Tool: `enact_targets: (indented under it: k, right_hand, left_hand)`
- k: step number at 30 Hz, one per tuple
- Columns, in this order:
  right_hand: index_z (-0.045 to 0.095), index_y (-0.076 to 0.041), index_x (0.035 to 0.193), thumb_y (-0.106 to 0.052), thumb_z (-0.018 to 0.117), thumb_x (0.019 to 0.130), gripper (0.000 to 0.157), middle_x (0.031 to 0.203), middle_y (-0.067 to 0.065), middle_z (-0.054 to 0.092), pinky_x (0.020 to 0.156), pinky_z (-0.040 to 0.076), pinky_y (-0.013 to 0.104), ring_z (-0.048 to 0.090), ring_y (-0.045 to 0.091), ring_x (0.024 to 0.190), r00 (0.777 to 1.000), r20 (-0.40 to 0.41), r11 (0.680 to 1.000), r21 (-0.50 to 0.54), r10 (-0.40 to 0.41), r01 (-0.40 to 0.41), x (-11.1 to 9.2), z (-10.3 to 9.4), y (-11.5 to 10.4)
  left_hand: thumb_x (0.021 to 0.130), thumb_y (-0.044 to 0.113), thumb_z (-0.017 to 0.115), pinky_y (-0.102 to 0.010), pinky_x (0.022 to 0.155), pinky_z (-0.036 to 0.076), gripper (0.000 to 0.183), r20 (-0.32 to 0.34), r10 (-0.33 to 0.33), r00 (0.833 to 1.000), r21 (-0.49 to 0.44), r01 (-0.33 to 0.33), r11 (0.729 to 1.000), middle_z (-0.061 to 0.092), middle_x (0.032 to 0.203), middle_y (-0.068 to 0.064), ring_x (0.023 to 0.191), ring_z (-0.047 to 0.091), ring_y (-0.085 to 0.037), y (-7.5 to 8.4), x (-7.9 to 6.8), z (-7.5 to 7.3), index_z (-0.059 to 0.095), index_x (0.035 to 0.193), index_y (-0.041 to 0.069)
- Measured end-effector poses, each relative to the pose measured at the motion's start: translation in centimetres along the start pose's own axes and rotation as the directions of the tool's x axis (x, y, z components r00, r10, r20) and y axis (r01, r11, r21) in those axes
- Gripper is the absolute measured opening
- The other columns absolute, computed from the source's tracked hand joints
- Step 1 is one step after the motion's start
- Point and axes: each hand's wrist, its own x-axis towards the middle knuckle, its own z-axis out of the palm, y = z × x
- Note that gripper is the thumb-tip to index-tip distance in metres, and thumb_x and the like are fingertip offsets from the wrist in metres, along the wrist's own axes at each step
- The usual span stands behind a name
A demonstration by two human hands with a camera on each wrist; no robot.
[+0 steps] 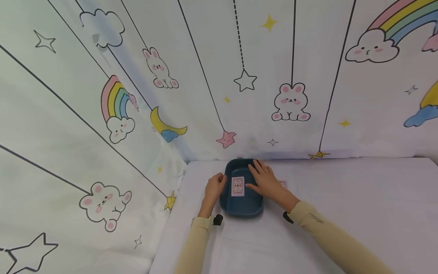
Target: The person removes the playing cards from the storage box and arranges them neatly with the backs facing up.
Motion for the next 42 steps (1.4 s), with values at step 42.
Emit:
enact_targets:
  k: [42]
  right_hand:
    - [0.037, 0.010, 0.144, -0.037, 0.084, 0.081, 0.092, 0.141, 0.033, 0.042, 0.104, 0.042, 0.061, 0.045, 0.051, 0.129, 0.868, 0.457, 0.979, -0.150, 0.194, -0.140, 7.1, 4.0, -3.8]
  left_hand:
    - [0.102, 0.034, 0.056, -0.029, 0.049, 0.033, 0.024, 0.015, -0.016, 1.000, -0.014, 0.016, 1.000, 0.056, 0.068, 0.001, 0.054, 0.046, -0.014, -0.2, 0.2, -0.1, 0.061, 0.085, 0.017]
